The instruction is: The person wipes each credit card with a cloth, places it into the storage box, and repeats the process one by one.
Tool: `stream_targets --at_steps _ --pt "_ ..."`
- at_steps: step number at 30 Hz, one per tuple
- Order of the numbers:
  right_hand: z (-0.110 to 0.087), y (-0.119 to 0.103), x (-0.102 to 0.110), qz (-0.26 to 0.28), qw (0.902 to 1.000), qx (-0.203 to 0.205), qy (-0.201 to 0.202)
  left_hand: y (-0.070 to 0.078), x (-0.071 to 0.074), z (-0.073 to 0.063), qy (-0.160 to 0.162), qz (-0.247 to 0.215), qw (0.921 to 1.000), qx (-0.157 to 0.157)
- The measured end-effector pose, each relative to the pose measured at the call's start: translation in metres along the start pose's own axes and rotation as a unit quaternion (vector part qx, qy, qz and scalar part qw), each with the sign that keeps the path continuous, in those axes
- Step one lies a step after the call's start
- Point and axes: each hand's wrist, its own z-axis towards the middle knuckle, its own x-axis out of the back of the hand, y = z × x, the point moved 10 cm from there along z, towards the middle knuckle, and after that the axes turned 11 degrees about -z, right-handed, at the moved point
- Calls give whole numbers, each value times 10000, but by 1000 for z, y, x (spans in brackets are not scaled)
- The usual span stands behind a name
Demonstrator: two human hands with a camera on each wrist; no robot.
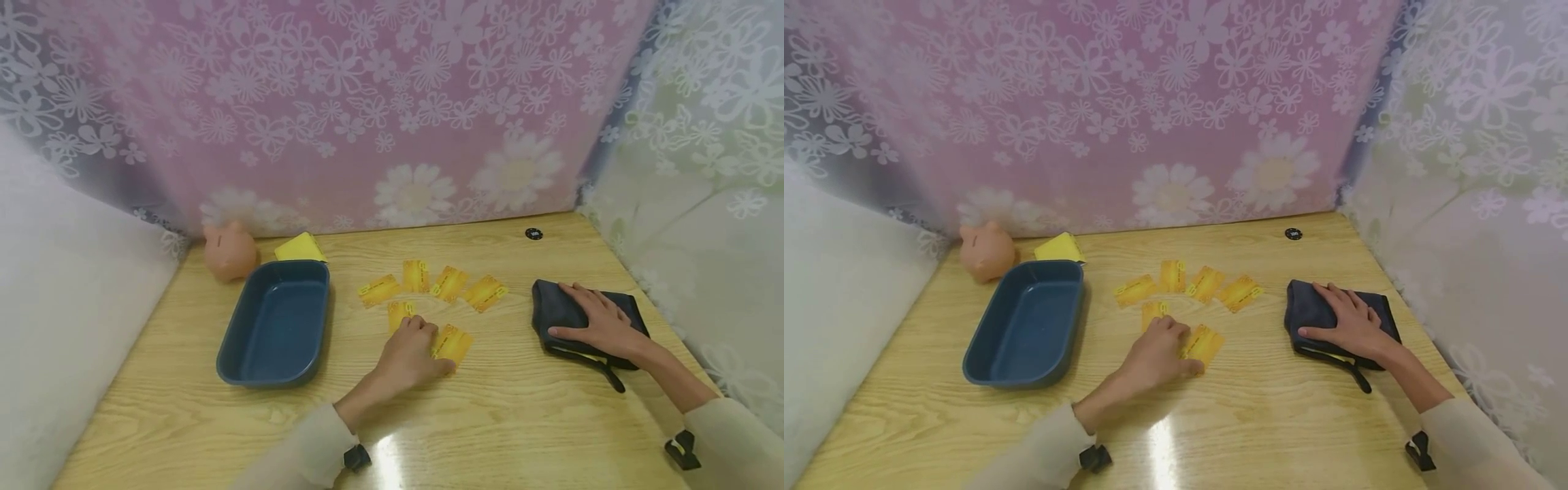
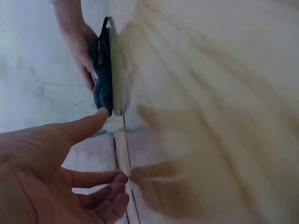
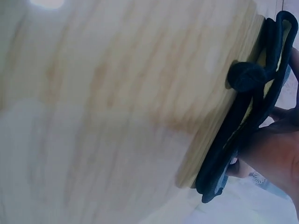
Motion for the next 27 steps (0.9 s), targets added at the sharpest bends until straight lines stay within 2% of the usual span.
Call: stream_targets --at_steps 5,10,14,18,27 --pt "0 0 -1 -184 9998 79 -6 8 -6 3 46 651 9979 -57" --pt "-2 -2 0 -143 9998 116 43 14 -7 7 114 965 9951 -162" --pt "-4 -3 3 -232 9997 88 68 16 -9 8 4 910 9956 -207" --pt "-4 0 5 -397 9991 18 173 16 -10 8 -82 609 9978 -248" --pt "-4 1 5 -403 9985 -7 375 9 -15 13 -323 197 9993 -45"
